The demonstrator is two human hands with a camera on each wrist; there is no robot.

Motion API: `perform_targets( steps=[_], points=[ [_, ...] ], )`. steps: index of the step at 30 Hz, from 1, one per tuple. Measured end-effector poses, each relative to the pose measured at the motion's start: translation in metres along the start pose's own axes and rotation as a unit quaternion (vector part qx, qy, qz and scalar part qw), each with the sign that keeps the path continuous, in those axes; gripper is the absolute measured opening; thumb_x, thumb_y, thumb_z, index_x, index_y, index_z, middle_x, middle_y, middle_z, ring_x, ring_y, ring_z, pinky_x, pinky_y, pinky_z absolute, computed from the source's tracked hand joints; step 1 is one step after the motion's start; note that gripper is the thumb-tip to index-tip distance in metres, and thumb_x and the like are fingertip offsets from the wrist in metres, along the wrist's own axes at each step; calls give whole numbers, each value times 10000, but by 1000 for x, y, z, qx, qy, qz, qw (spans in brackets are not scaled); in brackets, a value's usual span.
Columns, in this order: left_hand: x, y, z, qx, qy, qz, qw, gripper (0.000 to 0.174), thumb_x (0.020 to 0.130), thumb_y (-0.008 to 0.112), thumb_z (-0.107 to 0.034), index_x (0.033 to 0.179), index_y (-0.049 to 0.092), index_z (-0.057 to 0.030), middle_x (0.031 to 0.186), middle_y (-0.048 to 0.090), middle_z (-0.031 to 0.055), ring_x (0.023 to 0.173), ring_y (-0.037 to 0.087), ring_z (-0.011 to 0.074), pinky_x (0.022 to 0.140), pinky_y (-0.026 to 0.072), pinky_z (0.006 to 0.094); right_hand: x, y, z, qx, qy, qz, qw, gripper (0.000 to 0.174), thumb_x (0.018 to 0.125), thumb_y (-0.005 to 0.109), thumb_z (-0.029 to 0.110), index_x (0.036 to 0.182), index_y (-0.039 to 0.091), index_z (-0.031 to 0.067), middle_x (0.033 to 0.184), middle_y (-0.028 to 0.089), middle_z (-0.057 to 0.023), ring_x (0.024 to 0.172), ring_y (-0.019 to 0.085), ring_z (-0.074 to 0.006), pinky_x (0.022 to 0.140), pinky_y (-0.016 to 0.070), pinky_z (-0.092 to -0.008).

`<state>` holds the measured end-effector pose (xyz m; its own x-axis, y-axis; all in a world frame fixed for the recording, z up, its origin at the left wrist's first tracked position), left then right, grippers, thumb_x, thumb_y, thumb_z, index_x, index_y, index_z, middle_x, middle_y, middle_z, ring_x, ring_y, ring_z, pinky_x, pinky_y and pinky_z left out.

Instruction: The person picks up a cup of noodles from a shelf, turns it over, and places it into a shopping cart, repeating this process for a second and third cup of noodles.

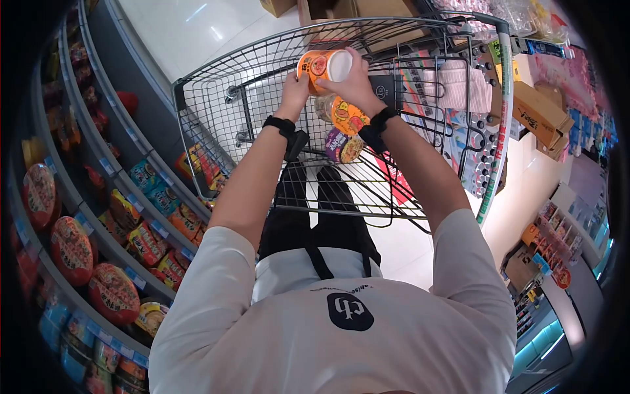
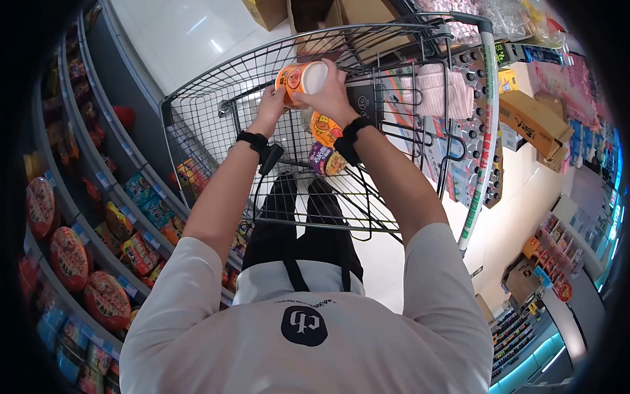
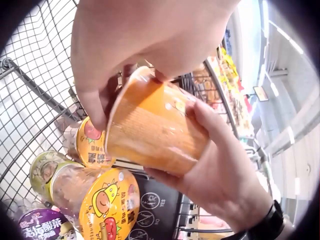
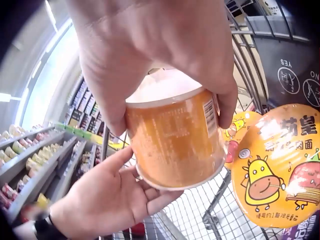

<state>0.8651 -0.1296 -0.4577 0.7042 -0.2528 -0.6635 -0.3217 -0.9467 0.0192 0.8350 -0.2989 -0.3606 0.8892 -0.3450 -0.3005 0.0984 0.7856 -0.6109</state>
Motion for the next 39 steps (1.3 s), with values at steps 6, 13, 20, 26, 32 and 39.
perform_targets(
  steps=[6,13,20,26,32,39],
  points=[
    [-11,-21,16,127,-32,14,991,472,930,538,-246,1293,483,51,1014,642,137,805,627,168,695,498,307,30,12,-33,-109,-44,-17,993,1141,554,876,439,1468,269,124,1353,369,-226,1267,385,-418,1066,338,-479],
    [-39,-50,48,59,-125,47,989,322,963,478,-281,1137,548,-19,995,641,94,808,633,173,684,499,307,21,-17,-11,-272,-23,-69,960,1137,654,812,547,1519,204,132,1508,187,-288,1352,281,-483,1093,242,-567],
    [-79,-43,68,107,-96,131,981,350,955,516,-328,1106,555,-14,928,637,89,800,625,158,695,499,297,-17,-32,-13,-152,-60,-90,982,718,772,743,325,1367,452,47,1389,371,-271,1257,404,-450,1042,348,-503],
    [-190,-69,36,531,99,225,811,541,931,560,-466,1168,605,17,1036,661,218,991,626,384,864,493,447,-138,-31,1,-139,-2,96,986,464,831,671,282,1214,571,41,1024,617,-222,976,599,-391,865,484,-474],
    [-252,-98,48,539,219,261,770,526,908,580,-490,1121,624,-11,1014,645,165,1019,602,349,865,489,426,-282,-30,5,-351,11,333,875,716,735,765,518,1267,557,85,1126,620,-167,1104,579,-344,942,453,-478],
    [-249,-108,50,502,199,237,808,517,880,606,-509,1084,645,-36,1038,646,126,992,621,313,846,506,407,-298,-43,-45,-402,-13,179,898,282,778,583,28,1021,702,112,1014,649,-88,968,590,-280,816,460,-432]
  ],
)
Point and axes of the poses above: each hand's wrist, its own x-axis towards the middle knuckle, its own y-axis out of the palm, z = x × y, the point moved 10 cm from there along x, towards the middle knuckle
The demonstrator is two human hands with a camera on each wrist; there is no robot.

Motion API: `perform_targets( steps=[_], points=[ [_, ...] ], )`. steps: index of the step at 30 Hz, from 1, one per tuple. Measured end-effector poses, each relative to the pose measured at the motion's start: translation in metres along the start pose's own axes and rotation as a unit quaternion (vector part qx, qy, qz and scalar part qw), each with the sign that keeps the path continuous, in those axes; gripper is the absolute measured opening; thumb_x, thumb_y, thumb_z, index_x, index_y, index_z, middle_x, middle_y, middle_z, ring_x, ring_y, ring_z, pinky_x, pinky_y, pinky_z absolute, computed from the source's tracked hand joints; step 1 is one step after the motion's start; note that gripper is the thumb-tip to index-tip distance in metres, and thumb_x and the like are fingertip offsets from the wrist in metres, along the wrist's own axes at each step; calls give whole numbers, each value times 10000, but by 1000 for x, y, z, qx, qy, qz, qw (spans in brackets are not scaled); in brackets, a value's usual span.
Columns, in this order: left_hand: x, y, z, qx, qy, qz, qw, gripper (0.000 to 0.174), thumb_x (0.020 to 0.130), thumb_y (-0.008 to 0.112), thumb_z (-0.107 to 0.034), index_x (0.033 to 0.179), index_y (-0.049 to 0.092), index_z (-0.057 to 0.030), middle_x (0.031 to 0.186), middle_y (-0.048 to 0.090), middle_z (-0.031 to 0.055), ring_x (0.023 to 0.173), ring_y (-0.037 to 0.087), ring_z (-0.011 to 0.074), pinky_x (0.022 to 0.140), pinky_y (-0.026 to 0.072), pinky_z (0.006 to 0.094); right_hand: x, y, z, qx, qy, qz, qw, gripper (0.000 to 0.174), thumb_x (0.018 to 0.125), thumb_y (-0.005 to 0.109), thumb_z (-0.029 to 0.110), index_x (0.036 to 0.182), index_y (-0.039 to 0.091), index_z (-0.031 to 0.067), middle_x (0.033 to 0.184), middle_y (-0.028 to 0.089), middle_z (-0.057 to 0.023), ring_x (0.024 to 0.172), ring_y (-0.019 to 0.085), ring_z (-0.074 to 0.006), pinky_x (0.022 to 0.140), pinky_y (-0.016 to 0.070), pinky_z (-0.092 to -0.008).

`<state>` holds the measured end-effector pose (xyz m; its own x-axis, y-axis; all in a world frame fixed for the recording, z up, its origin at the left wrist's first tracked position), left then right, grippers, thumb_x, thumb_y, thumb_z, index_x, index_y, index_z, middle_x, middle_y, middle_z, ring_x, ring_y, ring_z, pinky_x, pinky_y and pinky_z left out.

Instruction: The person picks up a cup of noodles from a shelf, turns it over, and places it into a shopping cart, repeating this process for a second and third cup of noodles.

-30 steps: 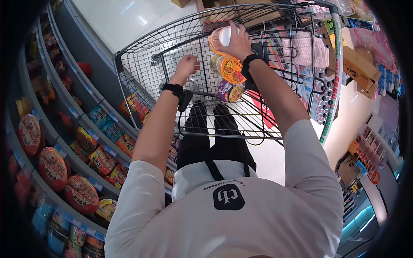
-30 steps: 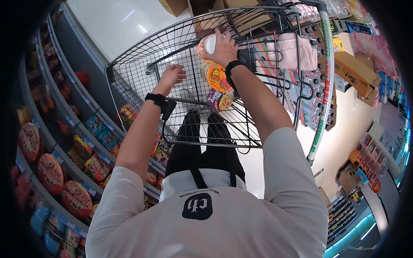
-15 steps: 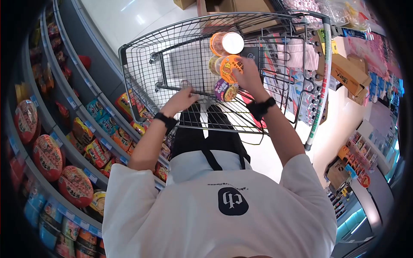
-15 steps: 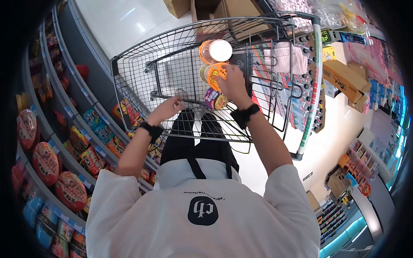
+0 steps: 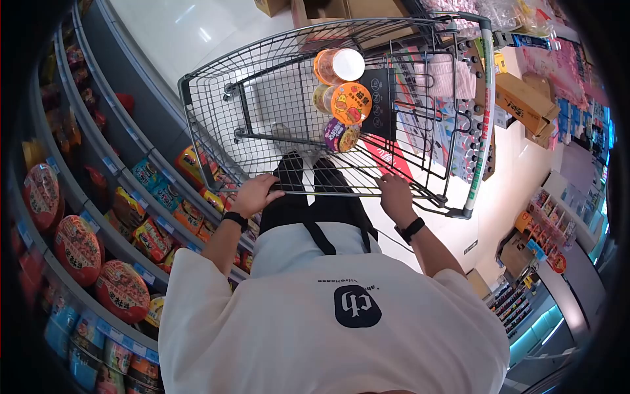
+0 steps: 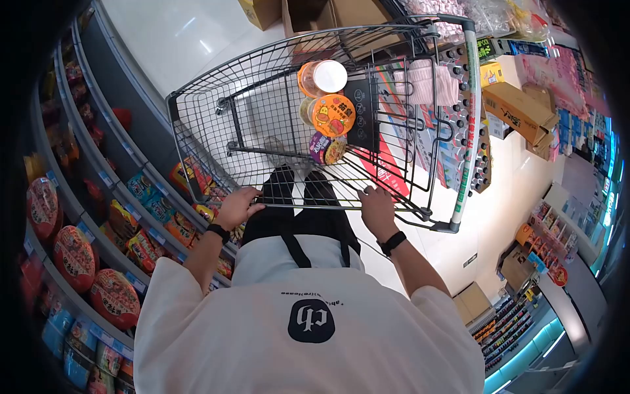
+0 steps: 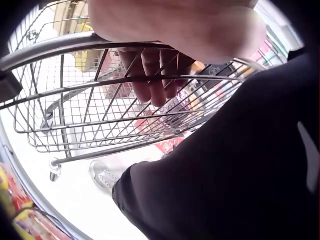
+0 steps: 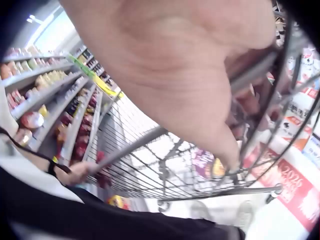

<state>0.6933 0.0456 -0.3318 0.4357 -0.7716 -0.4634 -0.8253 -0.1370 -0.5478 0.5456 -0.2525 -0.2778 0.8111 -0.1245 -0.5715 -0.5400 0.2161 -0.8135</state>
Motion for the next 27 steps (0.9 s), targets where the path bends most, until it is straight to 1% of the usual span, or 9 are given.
perform_targets(
  steps=[6,15,17,19,20,21,23,24,27],
  points=[
    [3,-8,1,-14,-45,8,999,460,864,653,-450,1087,647,-48,1107,653,134,1037,613,326,886,493,415,7,-12,6,64,-41,-2,997,337,772,561,-12,1030,731,124,991,673,-47,932,601,-271,800,519,-372],
    [13,-6,16,-45,-49,-22,998,446,872,652,-435,1079,653,-40,1094,659,146,995,631,330,866,504,406,32,-26,-4,34,-50,-15,998,326,792,555,2,1012,740,156,978,660,-72,944,620,-287,791,535,-416],
    [13,-11,12,-55,-49,-55,996,430,871,662,-416,1048,655,-25,1076,660,146,999,618,328,881,490,412,39,-28,-11,29,-41,6,999,314,797,560,13,1006,741,161,988,662,-75,960,624,-293,797,535,-421],
    [10,-24,-5,29,-9,-123,992,493,865,636,-500,1019,665,-32,1023,658,127,1028,587,316,896,467,417,43,-28,-15,32,-55,6,998,299,798,569,28,1010,738,155,994,664,-82,985,622,-298,802,535,-427],
    [5,-28,-5,38,-21,-168,985,400,870,663,-397,1009,655,-22,1019,646,128,1041,565,316,916,449,421,46,-28,-16,31,-64,-2,997,297,797,572,37,1017,735,153,999,667,-91,980,625,-301,802,534,-429],
    [1,-24,-4,40,-28,-178,983,400,870,663,-397,1009,655,-22,1019,646,128,1041,565,316,916,449,421,50,-29,-18,31,-74,-10,997,296,797,576,46,1024,733,151,1003,670,-99,974,628,-304,802,533,-431],
    [-31,-43,-5,72,-78,-335,936,280,874,659,-265,1023,644,-29,1032,636,129,1036,564,327,906,451,429,55,-39,-12,10,-102,-5,995,305,798,569,48,1038,728,149,1001,674,-125,939,640,-320,798,534,-432],
    [-47,-41,-3,44,-128,-344,929,207,866,630,-139,1034,628,-17,1074,625,150,1055,556,349,937,440,426,57,-37,-12,-2,-116,5,993,306,797,556,46,1034,726,142,986,677,-138,913,648,-331,788,535,-440],
    [-107,-16,-3,52,-233,-423,874,189,860,618,-106,1028,623,-21,1104,611,153,1094,536,341,951,429,421,62,-37,-13,-27,-151,9,988,307,796,527,53,1020,723,125,922,683,-167,861,664,-356,761,535,-471]
  ],
)
Point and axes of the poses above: each hand's wrist, its own x-axis towards the middle knuckle, its own y-axis out of the palm, z = x × y, the point moved 10 cm from there along x, towards the middle knuckle
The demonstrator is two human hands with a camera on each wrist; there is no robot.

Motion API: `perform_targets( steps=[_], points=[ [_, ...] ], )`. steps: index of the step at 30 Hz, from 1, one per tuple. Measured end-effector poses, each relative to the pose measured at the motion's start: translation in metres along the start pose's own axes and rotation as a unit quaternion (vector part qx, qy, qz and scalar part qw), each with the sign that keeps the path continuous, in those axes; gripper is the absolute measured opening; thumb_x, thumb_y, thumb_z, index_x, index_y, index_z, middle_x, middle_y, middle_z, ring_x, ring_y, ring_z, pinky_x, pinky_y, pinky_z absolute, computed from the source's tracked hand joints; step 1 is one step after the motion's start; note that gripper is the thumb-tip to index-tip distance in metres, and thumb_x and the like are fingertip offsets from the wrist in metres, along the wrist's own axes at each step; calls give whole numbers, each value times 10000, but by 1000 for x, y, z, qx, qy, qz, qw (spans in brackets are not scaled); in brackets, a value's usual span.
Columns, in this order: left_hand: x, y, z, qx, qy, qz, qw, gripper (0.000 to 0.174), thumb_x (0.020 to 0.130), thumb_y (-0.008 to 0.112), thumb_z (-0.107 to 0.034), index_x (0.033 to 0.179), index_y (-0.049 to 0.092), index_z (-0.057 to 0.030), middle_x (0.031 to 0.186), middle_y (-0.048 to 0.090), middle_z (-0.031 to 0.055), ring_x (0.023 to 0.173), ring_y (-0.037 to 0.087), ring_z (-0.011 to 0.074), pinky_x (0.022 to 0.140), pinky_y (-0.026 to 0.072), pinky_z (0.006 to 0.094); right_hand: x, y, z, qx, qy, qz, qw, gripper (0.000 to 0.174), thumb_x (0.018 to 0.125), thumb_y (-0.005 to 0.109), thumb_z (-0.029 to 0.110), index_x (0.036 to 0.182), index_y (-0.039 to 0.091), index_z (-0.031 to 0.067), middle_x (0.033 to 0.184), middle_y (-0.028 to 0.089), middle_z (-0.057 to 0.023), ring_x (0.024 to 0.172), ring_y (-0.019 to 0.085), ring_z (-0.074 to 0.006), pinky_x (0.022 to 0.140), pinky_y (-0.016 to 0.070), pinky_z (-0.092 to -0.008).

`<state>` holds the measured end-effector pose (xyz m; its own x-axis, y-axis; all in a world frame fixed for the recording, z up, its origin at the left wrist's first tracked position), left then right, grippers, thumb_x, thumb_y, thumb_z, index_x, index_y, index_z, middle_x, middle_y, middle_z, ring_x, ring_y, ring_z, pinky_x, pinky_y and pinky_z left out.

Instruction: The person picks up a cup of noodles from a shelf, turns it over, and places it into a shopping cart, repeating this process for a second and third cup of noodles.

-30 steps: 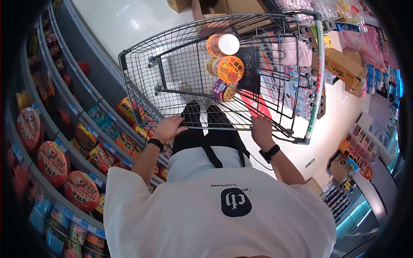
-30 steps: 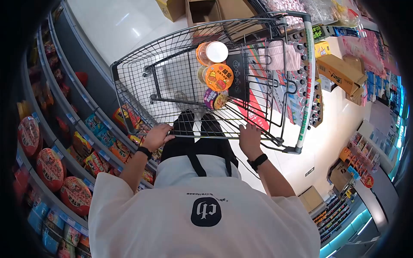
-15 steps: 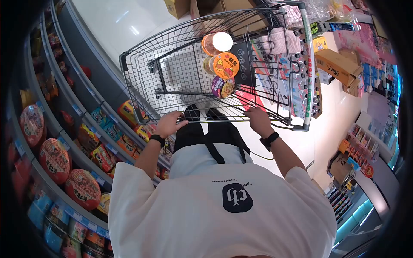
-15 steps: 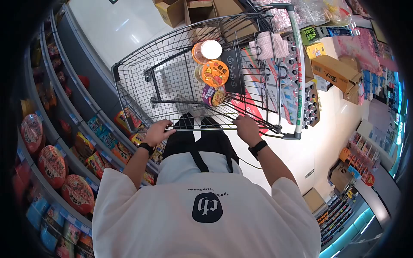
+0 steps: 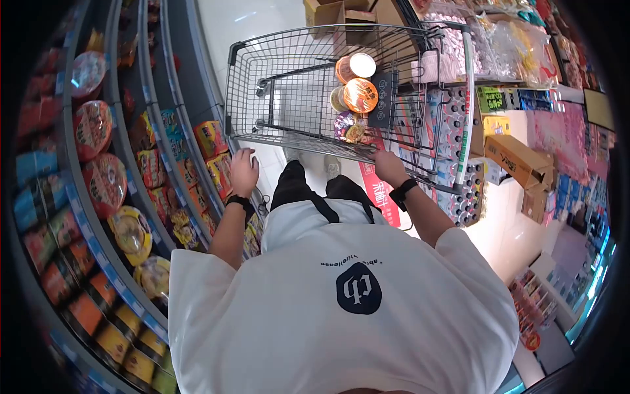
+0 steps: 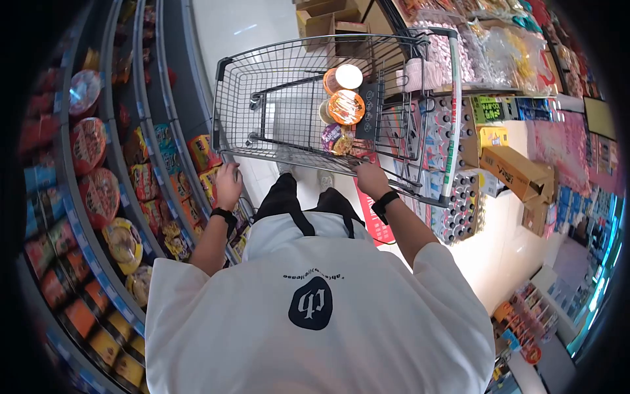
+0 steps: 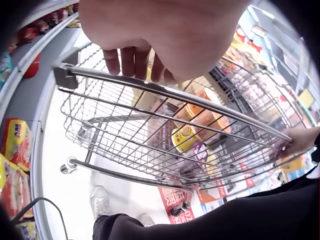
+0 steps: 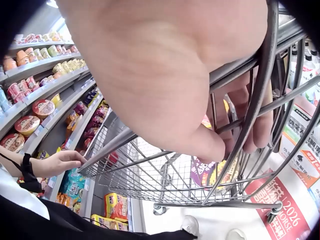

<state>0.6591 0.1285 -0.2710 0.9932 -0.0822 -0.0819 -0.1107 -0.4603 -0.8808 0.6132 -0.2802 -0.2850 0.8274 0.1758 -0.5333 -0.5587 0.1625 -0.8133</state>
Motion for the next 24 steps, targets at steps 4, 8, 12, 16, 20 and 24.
perform_targets(
  steps=[4,8,12,16,20,24],
  points=[
    [-127,69,106,-141,-262,34,954,222,900,584,-186,1028,603,-5,885,656,147,826,631,364,796,498,459,-2,5,3,-3,-70,-15,997,251,809,520,76,961,719,97,899,688,-174,870,670,-360,770,534,-485],
    [-278,126,103,-229,-311,160,908,282,880,592,-266,917,623,11,771,664,185,677,649,356,671,520,463,6,14,-10,4,-46,-7,999,227,824,525,98,948,711,56,946,690,-196,883,673,-372,791,533,-484],
    [-444,240,107,-14,-94,303,948,185,813,583,-165,810,675,-5,811,674,220,726,665,351,679,528,453,1,9,-1,0,-63,25,998,201,807,587,115,939,708,26,955,688,-215,900,671,-377,804,531,-479],
    [-483,237,76,-63,-86,207,973,217,861,544,-178,871,679,-7,833,684,200,755,673,326,687,534,433,6,15,5,7,-106,17,994,179,780,636,104,926,713,34,951,688,-214,915,667,-382,818,528,-473],
    [-507,197,20,-94,-83,107,986,254,909,505,-191,932,682,-10,856,694,179,784,681,300,694,540,412,16,32,-3,14,-97,62,993,266,770,655,106,1031,699,79,999,685,-212,957,656,-386,853,513,-468],
    [-518,139,22,-349,-499,6,793,287,992,473,-247,1104,622,-28,778,638,20,699,624,161,609,517,313,21,36,9,-37,-118,73,990,301,786,620,92,1082,663,63,1040,664,-229,1007,636,-386,860,510,-454]
  ],
)
Point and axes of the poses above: each hand's wrist, its own x-axis towards the middle knuckle, its own y-axis out of the palm, z = x × y, the point moved 10 cm from there along x, towards the middle knuckle
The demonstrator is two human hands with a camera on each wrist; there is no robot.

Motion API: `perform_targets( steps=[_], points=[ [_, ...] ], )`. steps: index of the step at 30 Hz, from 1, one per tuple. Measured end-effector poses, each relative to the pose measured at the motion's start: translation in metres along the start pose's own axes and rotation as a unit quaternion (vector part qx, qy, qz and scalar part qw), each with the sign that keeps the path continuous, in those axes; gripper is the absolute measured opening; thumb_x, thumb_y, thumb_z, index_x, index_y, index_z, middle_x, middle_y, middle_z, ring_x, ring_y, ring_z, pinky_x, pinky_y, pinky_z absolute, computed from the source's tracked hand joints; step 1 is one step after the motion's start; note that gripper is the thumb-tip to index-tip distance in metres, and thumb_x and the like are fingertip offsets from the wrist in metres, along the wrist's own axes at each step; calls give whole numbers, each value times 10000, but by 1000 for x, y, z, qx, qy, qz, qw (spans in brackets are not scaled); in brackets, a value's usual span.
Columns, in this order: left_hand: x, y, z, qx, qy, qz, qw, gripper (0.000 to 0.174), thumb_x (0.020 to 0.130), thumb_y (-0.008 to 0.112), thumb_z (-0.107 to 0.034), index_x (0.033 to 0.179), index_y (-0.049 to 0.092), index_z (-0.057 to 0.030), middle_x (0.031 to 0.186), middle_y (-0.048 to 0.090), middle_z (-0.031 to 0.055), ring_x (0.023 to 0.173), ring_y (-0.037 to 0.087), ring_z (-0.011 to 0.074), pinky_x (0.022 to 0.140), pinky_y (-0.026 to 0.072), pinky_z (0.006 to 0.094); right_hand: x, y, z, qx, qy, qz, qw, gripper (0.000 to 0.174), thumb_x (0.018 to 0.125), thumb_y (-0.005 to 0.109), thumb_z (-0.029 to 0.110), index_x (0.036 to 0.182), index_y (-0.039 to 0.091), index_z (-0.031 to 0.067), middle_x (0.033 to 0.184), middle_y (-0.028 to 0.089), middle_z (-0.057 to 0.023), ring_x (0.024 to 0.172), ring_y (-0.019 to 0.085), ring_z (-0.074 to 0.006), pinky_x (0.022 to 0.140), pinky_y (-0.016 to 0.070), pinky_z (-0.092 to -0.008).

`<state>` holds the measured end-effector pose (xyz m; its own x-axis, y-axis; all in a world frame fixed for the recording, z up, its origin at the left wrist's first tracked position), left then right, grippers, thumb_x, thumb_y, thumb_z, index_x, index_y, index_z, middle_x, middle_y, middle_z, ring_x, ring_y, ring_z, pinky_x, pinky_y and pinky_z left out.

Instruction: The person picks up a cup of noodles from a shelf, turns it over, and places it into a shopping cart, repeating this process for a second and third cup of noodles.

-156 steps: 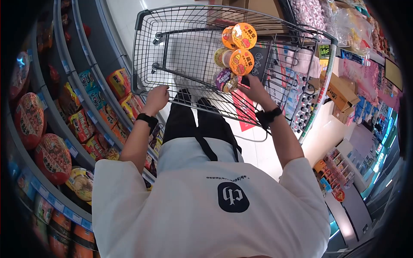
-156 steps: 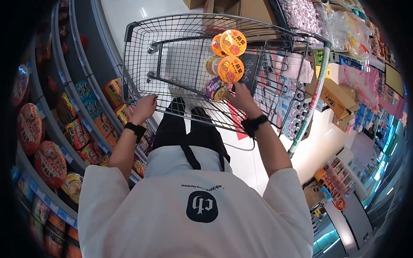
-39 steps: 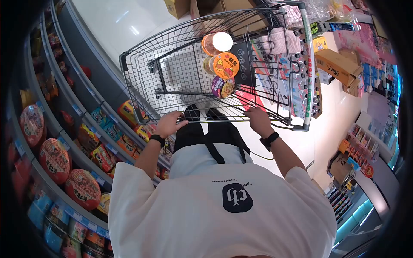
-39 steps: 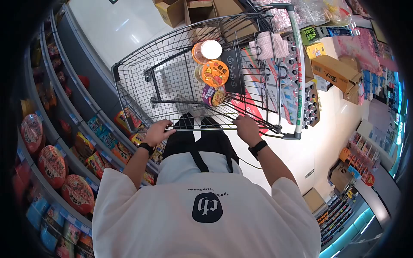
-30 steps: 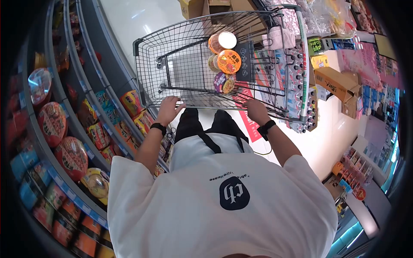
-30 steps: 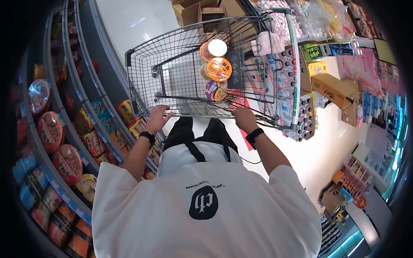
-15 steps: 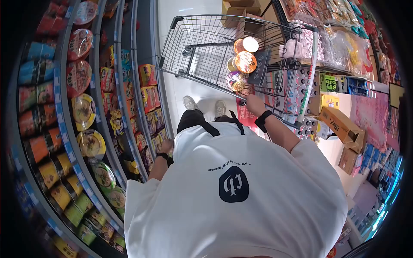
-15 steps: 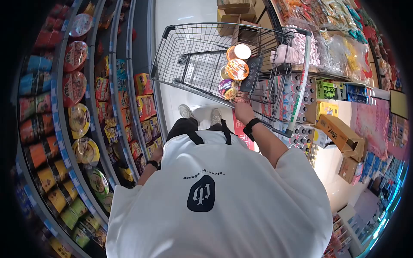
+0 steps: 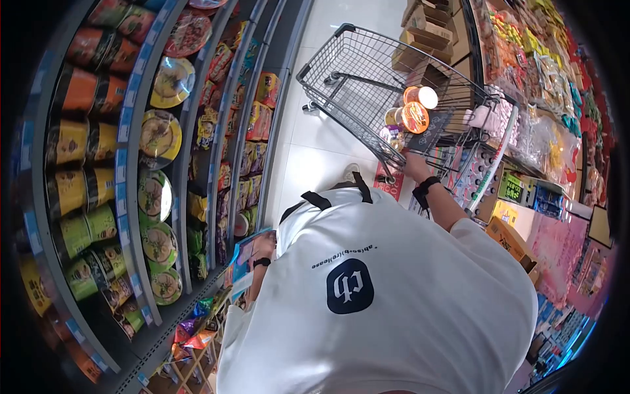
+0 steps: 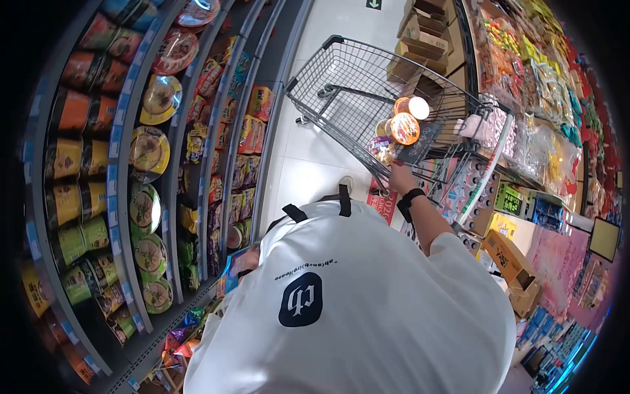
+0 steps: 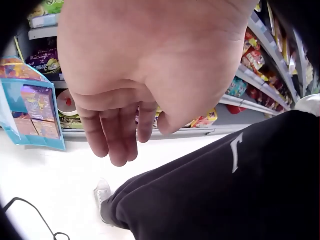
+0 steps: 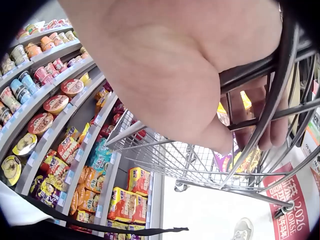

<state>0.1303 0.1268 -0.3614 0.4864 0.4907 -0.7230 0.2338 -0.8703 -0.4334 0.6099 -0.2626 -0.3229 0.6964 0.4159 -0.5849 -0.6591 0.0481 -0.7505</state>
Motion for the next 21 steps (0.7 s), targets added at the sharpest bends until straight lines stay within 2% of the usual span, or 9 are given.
perform_targets(
  steps=[3,6,7,8,10,12,15,19,21],
  points=[
    [-16,-2,7,65,21,25,997,260,965,515,-250,1078,636,-49,774,610,9,649,579,107,580,506,268,-35,-60,80,-97,-48,-176,978,385,806,621,131,1177,600,31,1053,592,-240,1034,568,-404,880,489,-451],
    [-27,5,56,-33,-45,10,998,278,953,514,-265,1082,638,-53,783,627,18,655,594,118,567,503,296,-20,-54,135,-17,-158,-159,974,376,839,620,176,1186,601,34,1058,605,-230,1029,583,-384,879,487,-448],
    [-6,22,99,-21,100,32,994,275,944,497,-282,1038,636,-64,811,652,35,668,620,144,577,508,336,-16,-47,153,29,-200,-127,971,368,864,619,220,1185,610,42,1027,639,-201,976,614,-366,847,500,-443],
    [2,18,116,-27,100,32,994,275,944,497,-282,1038,636,-64,811,652,35,668,620,144,577,508,336,-22,-52,168,23,-201,-125,971,368,864,619,220,1185,610,42,1027,639,-201,976,614,-366,847,500,-443],
    [-2,33,169,-37,-53,100,993,256,934,490,-293,968,623,-77,831,673,54,686,644,173,601,514,369,-44,-43,197,66,-141,45,987,377,872,630,251,1186,611,43,956,671,-177,915,643,-365,834,514,-441],
    [-15,30,213,-174,-235,43,955,227,910,495,-280,930,597,-79,806,683,68,685,652,177,592,513,372,-28,-14,184,-35,-190,72,979,411,857,643,284,1191,619,45,977,683,-215,930,648,-396,811,510,-467],
    [-35,11,193,-241,-204,-41,948,260,912,478,-275,938,619,-57,799,691,70,684,665,184,567,516,365,-16,-22,192,-62,-200,70,975,303,843,617,226,1047,676,10,944,668,-255,919,637,-428,816,505,-478],
    [-39,6,171,-192,-203,-76,957,295,912,475,-250,894,655,-17,822,705,95,690,673,193,573,527,348,31,-64,244,8,-262,-10,965,288,845,587,139,1096,652,14,912,667,-266,891,655,-406,794,517,-464],
    [-40,13,160,-226,-213,-102,945,313,934,490,-265,1049,635,-13,896,707,121,734,681,228,618,545,355,56,-78,286,-4,-298,13,954,293,834,619,139,1108,668,47,914,679,-249,894,678,-364,830,523,-443]
  ],
)
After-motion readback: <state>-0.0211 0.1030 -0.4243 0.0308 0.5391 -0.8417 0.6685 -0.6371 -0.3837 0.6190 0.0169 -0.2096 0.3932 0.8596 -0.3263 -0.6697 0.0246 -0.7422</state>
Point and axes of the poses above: each hand's wrist, its own x-axis towards the middle knuckle, its own y-axis out of the palm, z = x × y, the point moved 10 cm from there along x, towards the middle knuckle
